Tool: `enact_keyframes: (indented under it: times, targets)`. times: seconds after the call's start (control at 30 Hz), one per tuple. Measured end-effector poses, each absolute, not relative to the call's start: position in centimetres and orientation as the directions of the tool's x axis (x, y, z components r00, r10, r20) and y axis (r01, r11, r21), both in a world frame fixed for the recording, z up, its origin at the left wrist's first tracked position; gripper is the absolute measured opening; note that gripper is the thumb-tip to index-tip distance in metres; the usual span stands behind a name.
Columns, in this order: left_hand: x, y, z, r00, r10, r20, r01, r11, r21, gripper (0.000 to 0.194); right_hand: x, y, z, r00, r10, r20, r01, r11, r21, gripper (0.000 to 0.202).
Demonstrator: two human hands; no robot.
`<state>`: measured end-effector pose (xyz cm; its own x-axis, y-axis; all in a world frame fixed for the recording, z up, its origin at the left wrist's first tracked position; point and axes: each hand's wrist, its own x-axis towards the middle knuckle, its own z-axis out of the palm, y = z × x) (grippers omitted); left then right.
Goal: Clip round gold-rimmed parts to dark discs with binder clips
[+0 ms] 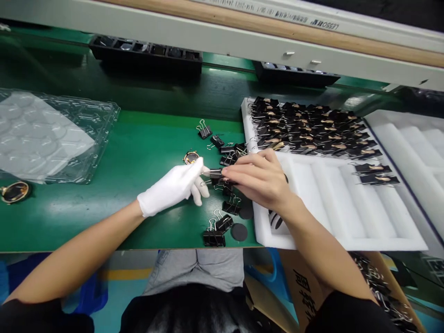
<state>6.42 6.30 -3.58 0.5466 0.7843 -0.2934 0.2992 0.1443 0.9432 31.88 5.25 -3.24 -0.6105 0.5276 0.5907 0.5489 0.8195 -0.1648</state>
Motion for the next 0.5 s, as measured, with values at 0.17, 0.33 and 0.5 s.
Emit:
enact_keyframes:
  times: [0.17,0.33,0.5]
  targets:
    - [6.4,6.0,-3.4,0.538,0.829,-0.15,0.246,0.015,0.969,0.039,31.9,4.6,-2.4,-0.686,0.506,0.523,0.562,0.825,-0.06,0.043]
    - [6.7,5.5,-3.6,0.447,0.894,-0.024,0.384,-0.167,0.908,0.041,31.6,4.6,-1.4,-0.518,0.811,0.272,0.612,0.574,-0.544,0.053]
    - [6.7,5.0,-4.8,0.525,0.826,0.208,0.521,-0.504,0.689,0.043,31.2,3.9,-0.6,-0.561,0.806,0.187,0.544,0.53,-0.651,0.022]
